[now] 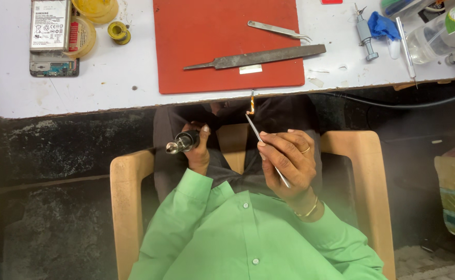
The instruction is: The person uses a hot air gun to heat a small electronic component while applying solder with a soldering iron. They repeatedly dip the soldering iron into a container of flux and continue soldering the component held in the left hand.
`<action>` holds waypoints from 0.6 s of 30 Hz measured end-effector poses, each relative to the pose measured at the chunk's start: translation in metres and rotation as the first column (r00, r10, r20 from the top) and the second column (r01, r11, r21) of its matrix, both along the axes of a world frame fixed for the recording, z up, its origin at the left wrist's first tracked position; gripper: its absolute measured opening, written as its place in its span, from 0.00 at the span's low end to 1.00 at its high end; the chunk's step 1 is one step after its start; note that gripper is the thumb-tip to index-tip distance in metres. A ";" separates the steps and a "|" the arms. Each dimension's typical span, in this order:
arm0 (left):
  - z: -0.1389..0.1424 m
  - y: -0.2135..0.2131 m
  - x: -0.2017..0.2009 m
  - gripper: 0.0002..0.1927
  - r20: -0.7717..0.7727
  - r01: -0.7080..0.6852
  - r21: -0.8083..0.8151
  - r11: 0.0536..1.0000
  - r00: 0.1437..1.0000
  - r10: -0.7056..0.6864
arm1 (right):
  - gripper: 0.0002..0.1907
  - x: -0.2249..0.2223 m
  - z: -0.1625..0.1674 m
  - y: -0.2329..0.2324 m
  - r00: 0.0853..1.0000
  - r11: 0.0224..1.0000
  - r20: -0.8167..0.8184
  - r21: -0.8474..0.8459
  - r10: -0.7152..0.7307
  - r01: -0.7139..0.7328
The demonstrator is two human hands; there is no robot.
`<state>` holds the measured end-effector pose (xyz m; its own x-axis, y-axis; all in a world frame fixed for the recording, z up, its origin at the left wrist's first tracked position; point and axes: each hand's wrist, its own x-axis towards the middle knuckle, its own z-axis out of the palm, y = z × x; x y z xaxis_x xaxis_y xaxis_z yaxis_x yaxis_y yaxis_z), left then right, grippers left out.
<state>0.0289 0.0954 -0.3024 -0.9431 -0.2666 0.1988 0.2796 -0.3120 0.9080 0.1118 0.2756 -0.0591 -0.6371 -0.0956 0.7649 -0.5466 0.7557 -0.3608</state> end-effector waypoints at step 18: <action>0.001 -0.001 0.000 0.07 0.000 0.012 0.012 1.000 1.000 -0.012 | 0.09 -0.002 -0.006 0.001 1.000 1.000 -0.008 0.023 -0.018 0.018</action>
<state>0.0290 0.0942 -0.3011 -0.9462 -0.2580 0.1951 0.2755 -0.3266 0.9041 0.1097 0.2767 -0.0654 -0.6330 -0.1019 0.7674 -0.5357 0.7733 -0.3392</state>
